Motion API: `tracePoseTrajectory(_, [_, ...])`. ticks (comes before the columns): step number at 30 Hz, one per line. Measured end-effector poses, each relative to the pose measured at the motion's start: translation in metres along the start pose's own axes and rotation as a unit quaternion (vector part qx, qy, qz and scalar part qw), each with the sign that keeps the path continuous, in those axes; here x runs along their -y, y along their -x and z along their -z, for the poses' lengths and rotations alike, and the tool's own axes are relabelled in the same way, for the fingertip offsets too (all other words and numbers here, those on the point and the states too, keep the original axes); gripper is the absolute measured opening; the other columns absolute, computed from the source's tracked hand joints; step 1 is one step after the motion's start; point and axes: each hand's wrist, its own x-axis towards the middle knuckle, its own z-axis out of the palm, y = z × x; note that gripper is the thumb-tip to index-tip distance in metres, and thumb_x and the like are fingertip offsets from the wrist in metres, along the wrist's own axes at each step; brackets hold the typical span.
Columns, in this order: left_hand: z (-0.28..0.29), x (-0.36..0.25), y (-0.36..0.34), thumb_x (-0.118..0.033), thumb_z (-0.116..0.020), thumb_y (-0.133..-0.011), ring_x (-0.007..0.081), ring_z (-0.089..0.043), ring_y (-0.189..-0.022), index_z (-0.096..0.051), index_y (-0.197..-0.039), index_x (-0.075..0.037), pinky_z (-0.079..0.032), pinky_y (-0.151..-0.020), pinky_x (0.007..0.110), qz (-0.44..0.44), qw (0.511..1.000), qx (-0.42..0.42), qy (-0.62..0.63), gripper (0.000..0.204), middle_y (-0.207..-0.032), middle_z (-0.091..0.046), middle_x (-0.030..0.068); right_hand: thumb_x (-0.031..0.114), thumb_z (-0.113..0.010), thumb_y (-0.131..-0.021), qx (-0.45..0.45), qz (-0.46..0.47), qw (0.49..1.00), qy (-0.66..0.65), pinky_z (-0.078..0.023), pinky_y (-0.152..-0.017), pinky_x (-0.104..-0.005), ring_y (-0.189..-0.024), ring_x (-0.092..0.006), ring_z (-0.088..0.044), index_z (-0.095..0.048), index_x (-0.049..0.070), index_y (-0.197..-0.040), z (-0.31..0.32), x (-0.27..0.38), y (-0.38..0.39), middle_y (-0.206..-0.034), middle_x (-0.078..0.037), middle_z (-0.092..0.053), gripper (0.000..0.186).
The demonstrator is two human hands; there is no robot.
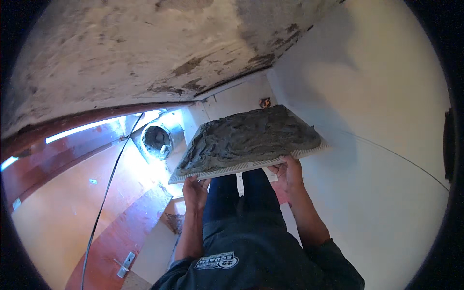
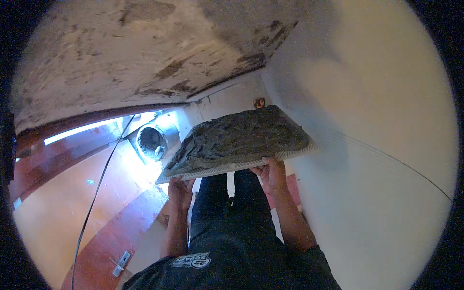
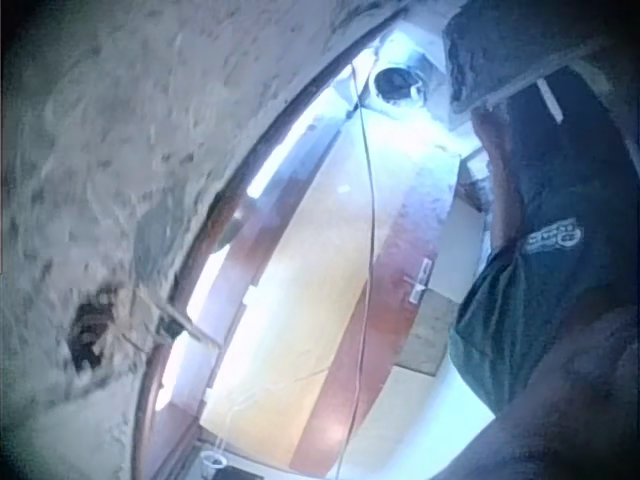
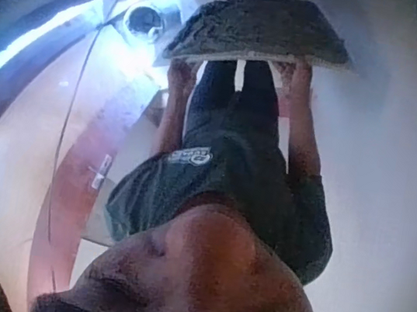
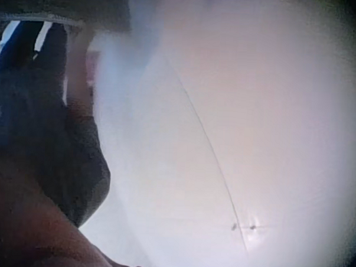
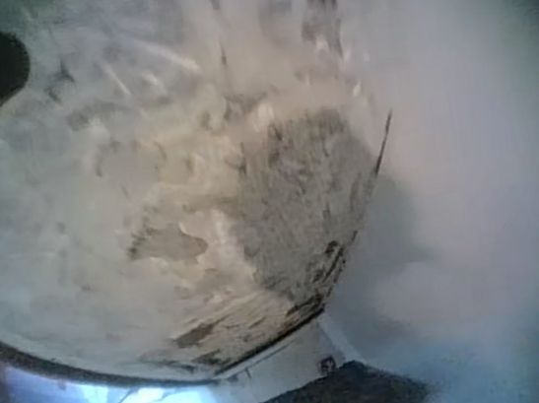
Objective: The person scoops mortar from a bucket using a trowel and spreads it onto the back of a tile.
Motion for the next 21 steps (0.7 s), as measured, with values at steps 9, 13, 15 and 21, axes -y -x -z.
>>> tracePoseTrajectory(9, [0.081, 0.033, -0.065, -0.009, -0.058, -0.087, 0.0323, -0.060, -0.123, -0.050, -0.136, -0.005, -0.056, -0.100, 0.046, -0.003, 0.997, -0.007, -0.079, 0.049, -0.136, -0.058, 0.0135, 0.009, -0.058, -0.088, -0.041, -0.031, 0.998, -0.034, -0.057, -0.097, -0.0519, -0.116, -0.0326, -0.065, -0.051, -0.002, -0.131, 0.042, -0.074, -0.049, -0.126, -0.018, -0.063, 0.045])
tracePoseTrajectory(13, [0.074, 0.034, -0.081, -0.009, -0.058, -0.087, 0.0329, -0.060, -0.123, -0.051, -0.136, -0.003, -0.055, -0.103, 0.047, 0.044, 0.999, -0.019, 0.006, 0.050, -0.137, -0.058, 0.0150, 0.010, -0.058, -0.087, -0.070, -0.019, 0.997, -0.008, -0.056, -0.098, -0.0541, -0.115, -0.0342, -0.065, -0.050, -0.004, -0.132, 0.046, -0.089, -0.064, -0.126, -0.019, -0.063, 0.048])
tracePoseTrajectory(15, [0.086, 0.036, -0.087, -0.008, -0.057, -0.087, 0.0332, -0.061, -0.123, -0.050, -0.135, -0.001, -0.055, -0.104, 0.047, 0.033, 0.999, -0.042, -0.007, 0.049, -0.137, -0.058, 0.0161, 0.010, -0.058, -0.086, -0.070, -0.020, 0.997, -0.001, -0.057, -0.097, -0.0542, -0.114, -0.0345, -0.066, -0.050, -0.005, -0.131, 0.051, -0.100, -0.070, -0.126, -0.019, -0.063, 0.048])
tracePoseTrajectory(21, [0.113, 0.044, -0.103, -0.006, -0.057, -0.088, 0.0345, -0.056, -0.130, -0.048, -0.139, 0.001, -0.051, -0.109, 0.049, -0.008, 1.000, 0.013, -0.018, 0.051, -0.140, -0.056, 0.0183, 0.008, -0.059, -0.086, -0.034, 0.009, 0.999, -0.016, -0.058, -0.094, -0.0575, -0.111, -0.0347, -0.066, -0.045, -0.001, -0.132, 0.065, -0.126, -0.086, -0.129, -0.020, -0.059, 0.049])
